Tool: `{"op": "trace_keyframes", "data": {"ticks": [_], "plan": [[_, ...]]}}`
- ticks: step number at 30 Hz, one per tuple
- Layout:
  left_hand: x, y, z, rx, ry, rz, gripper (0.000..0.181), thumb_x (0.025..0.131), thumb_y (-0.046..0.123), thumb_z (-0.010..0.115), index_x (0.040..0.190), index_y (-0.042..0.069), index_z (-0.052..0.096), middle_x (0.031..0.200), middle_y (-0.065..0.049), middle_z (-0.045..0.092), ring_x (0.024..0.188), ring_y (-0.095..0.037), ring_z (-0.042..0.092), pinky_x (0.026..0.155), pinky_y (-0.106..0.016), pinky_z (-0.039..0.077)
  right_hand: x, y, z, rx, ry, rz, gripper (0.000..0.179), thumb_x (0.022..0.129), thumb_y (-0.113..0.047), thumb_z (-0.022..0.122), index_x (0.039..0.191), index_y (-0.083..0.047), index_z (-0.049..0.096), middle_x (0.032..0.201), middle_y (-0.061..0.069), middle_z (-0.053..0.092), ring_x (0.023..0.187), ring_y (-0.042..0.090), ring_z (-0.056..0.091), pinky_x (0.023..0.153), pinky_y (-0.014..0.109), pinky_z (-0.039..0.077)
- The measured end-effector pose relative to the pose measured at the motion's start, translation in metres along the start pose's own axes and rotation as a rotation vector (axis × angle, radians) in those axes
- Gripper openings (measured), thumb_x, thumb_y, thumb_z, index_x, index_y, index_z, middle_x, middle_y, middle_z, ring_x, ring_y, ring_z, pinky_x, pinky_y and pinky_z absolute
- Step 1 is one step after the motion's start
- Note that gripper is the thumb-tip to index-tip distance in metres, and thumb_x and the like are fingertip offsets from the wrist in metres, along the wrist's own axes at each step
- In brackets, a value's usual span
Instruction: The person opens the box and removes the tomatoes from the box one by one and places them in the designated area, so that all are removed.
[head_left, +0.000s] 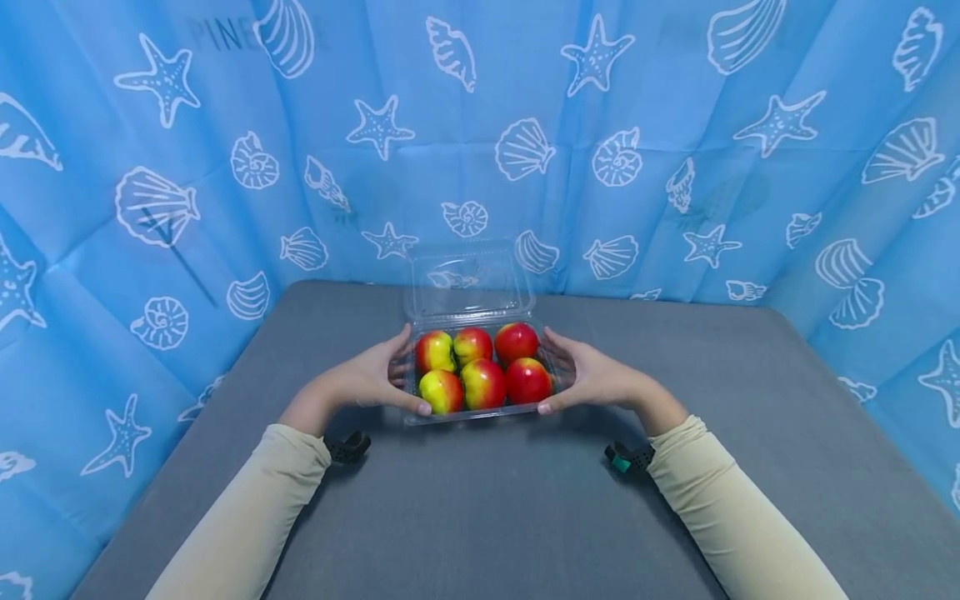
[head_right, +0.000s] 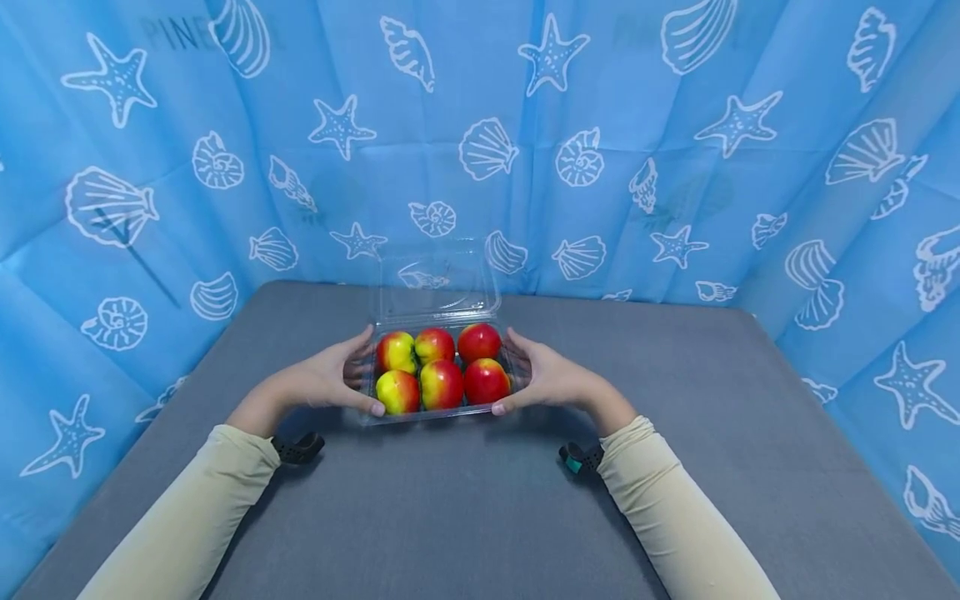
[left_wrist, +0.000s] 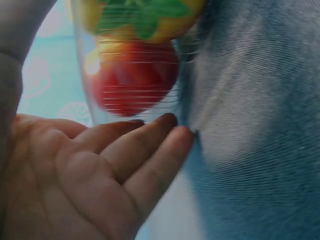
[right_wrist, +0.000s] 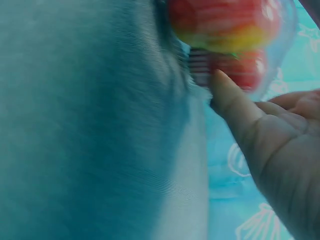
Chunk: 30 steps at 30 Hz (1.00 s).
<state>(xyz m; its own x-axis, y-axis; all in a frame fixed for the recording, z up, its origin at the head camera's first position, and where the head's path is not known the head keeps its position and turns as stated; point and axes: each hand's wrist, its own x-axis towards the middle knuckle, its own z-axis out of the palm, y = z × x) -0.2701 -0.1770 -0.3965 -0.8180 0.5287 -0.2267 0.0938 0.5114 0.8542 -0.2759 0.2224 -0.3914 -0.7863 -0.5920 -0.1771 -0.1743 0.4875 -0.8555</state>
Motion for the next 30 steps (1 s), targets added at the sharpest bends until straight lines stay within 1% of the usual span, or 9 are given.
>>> {"op": "trace_keyframes", "data": {"ticks": [3,7,12,16,19,21,23,27,30], "plan": [[-0.002,0.005,0.000,0.052,-0.008,-0.014,0.141,0.081,0.044,0.094,0.171,0.013,-0.010,0.179,-0.017,0.012,0.158,-0.043,0.035,0.124,-0.056,0.039,-0.005,-0.005,-0.005,0.001,-0.044,0.012,0.125,0.084,-0.026,0.091,0.171,-0.006,0.003,0.179,0.015,0.014,0.163,0.040,0.024,0.120,0.054,0.043],[-0.003,0.009,-0.001,0.097,-0.023,-0.012,0.142,0.080,0.046,0.094,0.170,0.008,-0.009,0.178,-0.020,0.012,0.160,-0.043,0.032,0.126,-0.057,0.035,-0.013,-0.010,-0.011,-0.022,-0.084,0.024,0.123,0.085,-0.025,0.091,0.171,-0.004,0.006,0.178,0.018,0.018,0.161,0.042,0.030,0.118,0.053,0.046],[-0.006,0.013,0.000,0.131,-0.038,-0.041,0.143,0.077,0.047,0.095,0.171,0.009,-0.006,0.179,-0.019,0.012,0.162,-0.041,0.028,0.128,-0.057,0.033,-0.020,-0.013,-0.017,-0.068,-0.115,0.033,0.118,0.085,-0.026,0.091,0.170,-0.003,0.013,0.176,0.021,0.023,0.155,0.047,0.039,0.116,0.054,0.049],[-0.007,0.016,0.000,0.144,-0.048,-0.049,0.143,0.076,0.047,0.096,0.171,0.011,-0.005,0.179,-0.017,0.013,0.162,-0.040,0.029,0.128,-0.056,0.033,-0.025,-0.014,-0.023,-0.109,-0.122,0.041,0.111,0.085,-0.028,0.090,0.169,-0.003,0.021,0.172,0.022,0.032,0.148,0.048,0.049,0.112,0.055,0.053],[-0.008,0.017,0.000,0.153,-0.053,-0.046,0.143,0.076,0.048,0.096,0.172,0.011,-0.004,0.179,-0.017,0.013,0.161,-0.040,0.029,0.128,-0.057,0.033,-0.027,-0.016,-0.026,-0.139,-0.114,0.041,0.106,0.086,-0.030,0.089,0.167,-0.002,0.027,0.169,0.023,0.039,0.143,0.047,0.055,0.109,0.053,0.056],[-0.009,0.017,0.000,0.182,-0.047,-0.043,0.143,0.076,0.050,0.095,0.172,0.012,-0.003,0.179,-0.016,0.012,0.161,-0.040,0.029,0.128,-0.057,0.033,-0.028,-0.016,-0.028,-0.156,-0.100,0.041,0.103,0.086,-0.031,0.089,0.166,-0.003,0.031,0.166,0.024,0.043,0.141,0.046,0.057,0.107,0.052,0.058],[-0.010,0.017,0.001,0.230,-0.031,-0.040,0.142,0.075,0.055,0.094,0.172,0.013,-0.001,0.180,-0.016,0.012,0.162,-0.039,0.027,0.129,-0.059,0.031,-0.028,-0.016,-0.028,-0.169,-0.079,0.043,0.099,0.087,-0.032,0.088,0.165,-0.003,0.034,0.164,0.024,0.046,0.138,0.044,0.060,0.105,0.050,0.059],[-0.012,0.019,0.003,0.325,0.020,-0.047,0.139,0.074,0.066,0.089,0.173,0.015,0.006,0.179,-0.014,0.014,0.163,-0.039,0.024,0.128,-0.063,0.030,-0.028,-0.016,-0.029,-0.181,-0.045,0.026,0.089,0.091,-0.032,0.085,0.162,-0.001,0.041,0.157,0.025,0.053,0.133,0.042,0.065,0.103,0.049,0.060],[-0.012,0.021,0.006,0.375,0.053,-0.039,0.137,0.075,0.072,0.084,0.173,0.014,0.008,0.180,-0.013,0.010,0.164,-0.040,0.020,0.128,-0.064,0.030,-0.027,-0.016,-0.030,-0.199,-0.008,0.007,0.078,0.094,-0.031,0.081,0.158,-0.001,0.046,0.152,0.025,0.059,0.129,0.040,0.067,0.102,0.049,0.061]]}}
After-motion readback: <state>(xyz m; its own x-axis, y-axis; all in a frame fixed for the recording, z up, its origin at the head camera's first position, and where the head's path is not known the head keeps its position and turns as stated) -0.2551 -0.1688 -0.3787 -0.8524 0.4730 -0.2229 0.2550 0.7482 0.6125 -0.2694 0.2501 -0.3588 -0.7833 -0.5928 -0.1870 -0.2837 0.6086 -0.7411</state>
